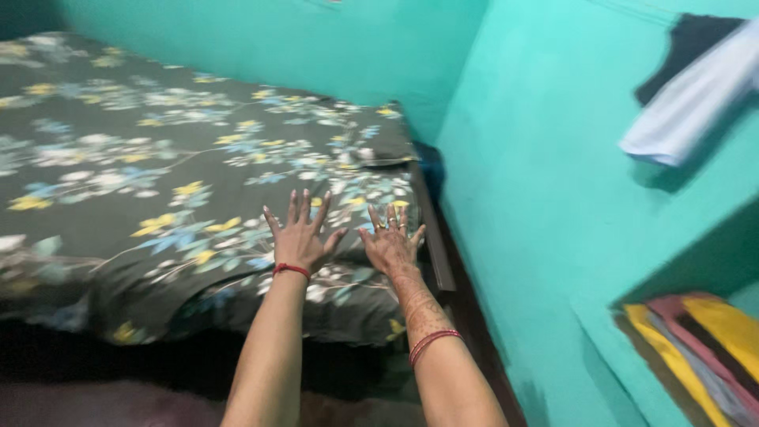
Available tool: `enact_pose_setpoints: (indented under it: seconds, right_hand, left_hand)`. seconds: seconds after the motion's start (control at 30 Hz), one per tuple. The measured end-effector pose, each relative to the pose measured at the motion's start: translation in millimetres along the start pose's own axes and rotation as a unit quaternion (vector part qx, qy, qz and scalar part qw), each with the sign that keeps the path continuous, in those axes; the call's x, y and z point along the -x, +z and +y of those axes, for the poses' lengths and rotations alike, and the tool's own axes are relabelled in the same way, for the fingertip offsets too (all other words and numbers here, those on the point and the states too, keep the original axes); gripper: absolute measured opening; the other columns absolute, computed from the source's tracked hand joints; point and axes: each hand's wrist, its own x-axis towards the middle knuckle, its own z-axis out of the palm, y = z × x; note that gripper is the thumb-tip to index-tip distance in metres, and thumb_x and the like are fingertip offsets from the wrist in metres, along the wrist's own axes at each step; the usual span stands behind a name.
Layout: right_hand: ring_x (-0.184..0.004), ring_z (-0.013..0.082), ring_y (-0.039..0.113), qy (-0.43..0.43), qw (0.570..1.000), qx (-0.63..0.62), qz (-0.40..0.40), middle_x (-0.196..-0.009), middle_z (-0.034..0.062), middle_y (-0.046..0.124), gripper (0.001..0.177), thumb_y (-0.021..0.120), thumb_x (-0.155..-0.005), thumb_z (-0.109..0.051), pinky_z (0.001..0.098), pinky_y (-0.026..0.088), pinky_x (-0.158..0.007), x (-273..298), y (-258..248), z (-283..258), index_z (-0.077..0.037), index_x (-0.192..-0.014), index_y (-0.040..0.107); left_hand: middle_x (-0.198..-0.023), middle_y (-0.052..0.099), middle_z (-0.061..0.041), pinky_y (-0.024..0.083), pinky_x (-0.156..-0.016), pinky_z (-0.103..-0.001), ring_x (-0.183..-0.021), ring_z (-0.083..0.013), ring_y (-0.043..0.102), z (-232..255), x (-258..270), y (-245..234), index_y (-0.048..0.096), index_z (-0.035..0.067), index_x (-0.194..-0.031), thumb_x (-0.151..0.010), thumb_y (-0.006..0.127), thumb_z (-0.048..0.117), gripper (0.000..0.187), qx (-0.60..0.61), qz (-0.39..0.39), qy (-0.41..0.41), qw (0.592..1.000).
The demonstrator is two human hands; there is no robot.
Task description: The person smooths a floral-patterned bedsheet on a bed, tucks the edges under the mattress, and adjusts the pillows. The person also briefly touches folded clothes on a wall shelf and a small table with decorative items.
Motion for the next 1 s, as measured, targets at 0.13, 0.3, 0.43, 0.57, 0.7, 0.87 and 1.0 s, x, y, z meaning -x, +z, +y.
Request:
enact_pose_setpoints:
  seconds: [0.13,0.3,0.43,0.57,0.7,0.87,1.0]
  right_hand:
    - [-0.159,0.0318,0.0,-0.072,0.997,0.012,0.009,-0.172,0.0053,0.013,0.067,0.031,-0.101,-0.069,0.0751,-0.004,-0.12,-8.9,4.9,-71.0,-0.041,-0.162,0.022]
    - [-0.159,0.0334,-0.001,-0.13,0.991,-0.036,0.009,-0.172,0.0069,0.014,0.068,0.033,-0.099,-0.067,0.0759,-0.001,-0.117,-7.0,-0.5,-166.0,-0.042,-0.162,0.023]
    - [-0.158,0.0331,-0.001,-0.184,0.982,-0.051,-0.008,-0.171,0.0054,0.013,0.069,0.031,-0.098,-0.068,0.0763,-0.002,-0.117,8.5,3.4,-259.3,-0.042,-0.161,0.02]
    - [-0.159,0.032,0.002,-0.235,0.969,-0.079,-0.003,-0.172,0.0065,0.015,0.068,0.032,-0.098,-0.068,0.0765,0.0,-0.117,27.5,8.9,-340.3,-0.043,-0.161,0.022]
    - [-0.158,0.0335,0.004,-0.303,0.95,-0.08,0.001,-0.171,0.0076,0.016,0.069,0.032,-0.098,-0.068,0.078,0.0,-0.116,40.5,10.3,-417.5,-0.042,-0.161,0.022]
    - [-0.159,0.0327,0.006,-0.388,0.916,-0.099,0.016,-0.171,0.008,0.017,0.069,0.031,-0.099,-0.068,0.0786,0.001,-0.116,60.4,9.9,-505.1,-0.04,-0.161,0.023]
    - [-0.158,0.0334,0.005,-0.457,0.883,-0.111,0.007,-0.171,0.0071,0.017,0.068,0.031,-0.1,-0.066,0.0784,0.002,-0.116,79.5,1.1,-563.8,-0.039,-0.162,0.023]
  left_hand:
    - [-0.171,0.014,-0.004,-0.006,-0.112,-0.078,-0.157,-0.0299,0.007,-84.1,18.6,-38.1,0.015,0.043,-0.161,-0.088,0.029,0.085,0.085,-0.058,-0.019,-0.078,0.995]
    - [-0.171,0.012,-0.001,-0.008,-0.112,-0.078,-0.157,-0.0262,0.004,-185.7,59.2,-95.1,0.018,0.043,-0.16,-0.088,0.025,0.084,0.084,-0.132,-0.002,-0.135,0.982]
    - [-0.171,0.012,-0.002,-0.008,-0.112,-0.078,-0.157,-0.0256,0.003,-260.0,89.4,-144.3,0.018,0.043,-0.16,-0.088,0.026,0.086,0.084,-0.16,-0.017,-0.188,0.969]
    - [-0.172,0.013,-0.002,-0.007,-0.112,-0.078,-0.158,-0.0251,0.003,-318.0,125.5,-184.5,0.022,0.042,-0.159,-0.089,0.028,0.085,0.082,-0.212,-0.003,-0.219,0.952]
    - [-0.171,0.016,-0.004,-0.006,-0.112,-0.078,-0.157,-0.0282,0.005,-365.3,164.3,-223.3,0.025,0.04,-0.16,-0.09,0.031,0.08,0.081,-0.262,0.03,-0.263,0.928]
    - [-0.17,0.017,-0.008,-0.005,-0.112,-0.078,-0.158,-0.0277,0.006,-408.3,213.9,-272.6,0.027,0.035,-0.16,-0.091,0.03,0.082,0.084,-0.274,0.045,-0.341,0.898]
    - [-0.17,0.016,-0.006,-0.005,-0.113,-0.078,-0.157,-0.0268,0.006,-429.3,251.6,-305.3,0.026,0.036,-0.16,-0.088,0.03,0.084,0.087,-0.304,0.047,-0.416,0.856]
